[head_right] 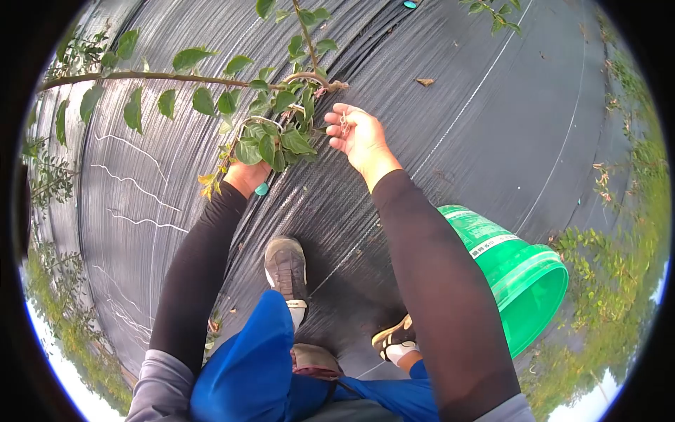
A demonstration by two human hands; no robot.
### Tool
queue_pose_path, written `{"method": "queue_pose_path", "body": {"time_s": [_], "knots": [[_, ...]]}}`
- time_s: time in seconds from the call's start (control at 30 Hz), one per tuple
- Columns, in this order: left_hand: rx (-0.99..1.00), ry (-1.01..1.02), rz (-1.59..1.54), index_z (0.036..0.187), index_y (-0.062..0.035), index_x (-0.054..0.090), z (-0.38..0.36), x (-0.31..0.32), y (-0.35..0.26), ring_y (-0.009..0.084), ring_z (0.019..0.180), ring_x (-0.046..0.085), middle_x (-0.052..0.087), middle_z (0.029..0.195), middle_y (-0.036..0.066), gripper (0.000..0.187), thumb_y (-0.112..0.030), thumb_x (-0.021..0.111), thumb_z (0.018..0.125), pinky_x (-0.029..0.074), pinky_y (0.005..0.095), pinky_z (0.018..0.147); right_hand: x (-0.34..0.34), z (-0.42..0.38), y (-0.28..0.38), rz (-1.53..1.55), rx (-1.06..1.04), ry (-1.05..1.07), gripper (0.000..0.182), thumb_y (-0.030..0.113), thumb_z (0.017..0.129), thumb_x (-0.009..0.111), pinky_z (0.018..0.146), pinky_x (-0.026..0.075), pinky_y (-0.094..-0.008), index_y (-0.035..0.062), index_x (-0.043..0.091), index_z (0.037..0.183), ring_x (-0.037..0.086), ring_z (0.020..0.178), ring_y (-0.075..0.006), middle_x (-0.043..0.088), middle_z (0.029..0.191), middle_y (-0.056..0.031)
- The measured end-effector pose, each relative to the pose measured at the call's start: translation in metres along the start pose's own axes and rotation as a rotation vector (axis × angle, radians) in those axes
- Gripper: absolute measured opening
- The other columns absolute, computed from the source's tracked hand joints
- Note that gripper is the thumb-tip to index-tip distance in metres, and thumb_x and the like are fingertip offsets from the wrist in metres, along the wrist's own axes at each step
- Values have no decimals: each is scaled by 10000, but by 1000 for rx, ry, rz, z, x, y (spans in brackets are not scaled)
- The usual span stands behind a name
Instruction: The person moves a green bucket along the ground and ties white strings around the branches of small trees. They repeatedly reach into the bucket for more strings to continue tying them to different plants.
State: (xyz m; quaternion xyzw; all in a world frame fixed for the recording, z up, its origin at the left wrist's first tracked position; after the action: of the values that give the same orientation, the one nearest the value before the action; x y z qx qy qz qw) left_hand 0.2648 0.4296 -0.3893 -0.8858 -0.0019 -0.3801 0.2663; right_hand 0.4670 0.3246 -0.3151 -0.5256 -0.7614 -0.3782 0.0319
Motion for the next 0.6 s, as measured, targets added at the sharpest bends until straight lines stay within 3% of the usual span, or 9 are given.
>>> {"method": "queue_pose_path", "body": {"time_s": [0.2, 0.27, 0.3, 0.33, 0.4, 0.43, 0.47, 0.53, 0.6], "knots": [[4, 101, -69, 1143, -59, 558, 12, 29, -8, 141, 962, 583, 613, 1074, 42, 229, -125, 504, 930, 474, 290, 873, 12, 29, -7, -290, 96, -155, 177, 236, 869, 586, 464, 375, -269, 60, 600, 886, 439, 553, -89, 523, 722, 7], [109, 165, 555, 1183, -51, 543, 17, 40, -17, 107, 921, 564, 602, 1064, 38, 261, -139, 506, 940, 467, 250, 817, 25, 40, -11, -310, 124, -168, 170, 235, 849, 623, 462, 333, -279, 70, 604, 815, 398, 530, -89, 501, 690, 17], [190, 192, 671, 1181, 18, 488, 11, 48, -22, 184, 1084, 537, 542, 1231, 117, 264, -11, 399, 934, 440, 291, 943, 26, 42, -13, -280, 136, -178, 164, 241, 855, 619, 452, 320, -255, 93, 585, 791, 391, 524, -75, 482, 671, 33], [186, 200, 683, 1181, 18, 488, 12, 47, -22, 184, 1084, 537, 542, 1231, 117, 264, -11, 399, 934, 440, 291, 943, 28, 44, -14, -254, 146, -188, 167, 246, 861, 614, 442, 306, -231, 116, 567, 768, 385, 518, -61, 462, 652, 49], [119, 207, 465, 1171, 17, 497, 18, 38, -18, 183, 1055, 549, 573, 1187, 108, 255, -8, 441, 923, 438, 289, 940, 23, 54, -23, -197, 149, -242, 128, 221, 847, 627, 454, 298, -238, 103, 597, 808, 384, 516, -66, 475, 659, 43], [-3, 156, 58, 1157, 18, 512, 24, 31, -15, 185, 1020, 559, 596, 1126, 89, 248, -16, 468, 916, 441, 291, 930, 23, 62, -25, -193, 50, -258, 121, 188, 829, 638, 474, 323, -248, 72, 608, 843, 406, 527, -74, 498, 665, 32], [-8, 157, 64, 1157, 18, 512, 22, 37, -16, 185, 1020, 559, 596, 1126, 89, 248, -16, 468, 916, 441, 291, 930, 20, 67, -28, -192, -44, -276, 135, 154, 812, 648, 493, 348, -258, 41, 618, 879, 429, 538, -82, 521, 672, 21], [284, 90, 1108, 1150, 20, 522, 13, 58, -33, 190, 982, 561, 594, 1076, 78, 238, -31, 444, 931, 453, 293, 914, 18, 68, -25, -193, -135, -296, 165, 121, 795, 659, 512, 373, -268, 10, 629, 914, 452, 548, -90, 544, 678, 9], [188, 86, 877, 1140, 19, 535, 19, 52, -29, 182, 941, 558, 594, 1026, 71, 234, -70, 439, 946, 468, 292, 876, 16, 65, -21, -240, -140, -307, 151, 95, 780, 668, 541, 408, -280, -25, 632, 863, 511, 578, -116, 580, 685, -17]]}}
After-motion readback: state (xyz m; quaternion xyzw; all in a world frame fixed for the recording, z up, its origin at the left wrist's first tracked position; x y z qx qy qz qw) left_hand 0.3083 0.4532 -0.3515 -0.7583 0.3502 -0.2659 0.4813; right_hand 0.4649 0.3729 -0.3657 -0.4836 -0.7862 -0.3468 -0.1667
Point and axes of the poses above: each hand's wrist, its own z-axis towards the middle knuckle, its own x-axis out of the palm, y = z × x, the point moved 7 cm from there along z, towards the middle knuckle
